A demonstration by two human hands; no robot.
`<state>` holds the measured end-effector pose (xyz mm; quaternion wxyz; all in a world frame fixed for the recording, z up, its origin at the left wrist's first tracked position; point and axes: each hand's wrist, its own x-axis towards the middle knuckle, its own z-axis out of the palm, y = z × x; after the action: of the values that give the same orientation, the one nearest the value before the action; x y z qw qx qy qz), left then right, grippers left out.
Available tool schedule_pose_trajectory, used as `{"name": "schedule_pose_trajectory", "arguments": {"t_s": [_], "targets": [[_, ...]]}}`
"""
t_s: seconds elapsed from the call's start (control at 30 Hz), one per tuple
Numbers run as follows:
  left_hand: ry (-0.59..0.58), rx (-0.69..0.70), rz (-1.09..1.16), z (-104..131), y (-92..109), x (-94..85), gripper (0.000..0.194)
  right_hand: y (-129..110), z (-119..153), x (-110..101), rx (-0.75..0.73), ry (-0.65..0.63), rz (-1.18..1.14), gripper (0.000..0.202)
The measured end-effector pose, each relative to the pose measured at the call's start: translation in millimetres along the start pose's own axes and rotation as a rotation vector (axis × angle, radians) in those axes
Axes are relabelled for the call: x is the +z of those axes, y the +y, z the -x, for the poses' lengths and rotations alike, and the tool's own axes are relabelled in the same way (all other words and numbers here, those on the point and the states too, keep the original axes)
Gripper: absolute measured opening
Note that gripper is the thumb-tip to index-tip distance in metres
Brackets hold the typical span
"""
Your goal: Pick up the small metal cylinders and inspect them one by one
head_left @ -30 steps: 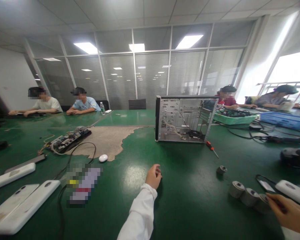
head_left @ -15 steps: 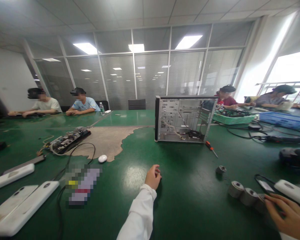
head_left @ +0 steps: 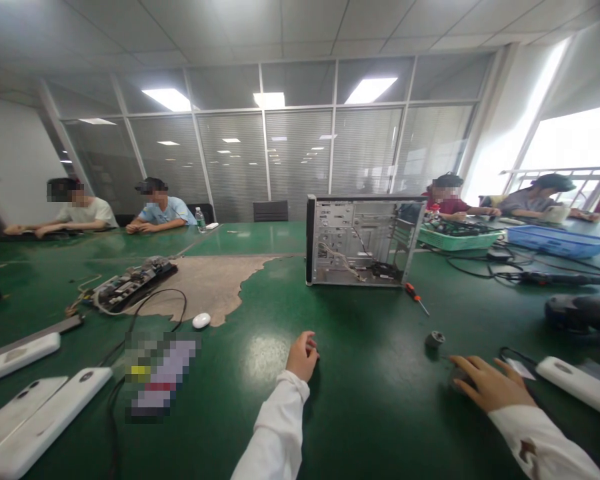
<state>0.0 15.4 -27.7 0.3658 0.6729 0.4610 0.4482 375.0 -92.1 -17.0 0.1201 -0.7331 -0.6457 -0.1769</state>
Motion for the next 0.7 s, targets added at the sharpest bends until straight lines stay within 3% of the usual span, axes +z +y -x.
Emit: {"name": "schedule_pose_trajectory", "arguments": {"t_s": [0.17, 0.3, 0.43, 0.57, 0.7], "targets": [[-0.013, 0.017, -0.043, 0, -1, 0.5, 0.035, 6, -8, 5, -0.185, -0.057, -0.020, 0.026], [-0.016, -0.004, -0.060, 0, 1, 0.5, 0.036, -24, -10, 3, -0.254, -0.024, -0.120, 0.029], [-0.023, 0.005, -0.085, 1, 1, 0.8, 0.036, -85, -18, -1, -0.344, -0.017, -0.284, 0.036], [-0.019, 0.006, -0.079, 2, 4, 0.4, 0.031, -168, -29, -1, -0.426, -0.044, -0.502, 0.052], [0.070, 0.023, -0.067, 2, 12, -4.9, 0.024, -241, -32, 12, -0.268, 0.024, -0.803, 0.073]]}}
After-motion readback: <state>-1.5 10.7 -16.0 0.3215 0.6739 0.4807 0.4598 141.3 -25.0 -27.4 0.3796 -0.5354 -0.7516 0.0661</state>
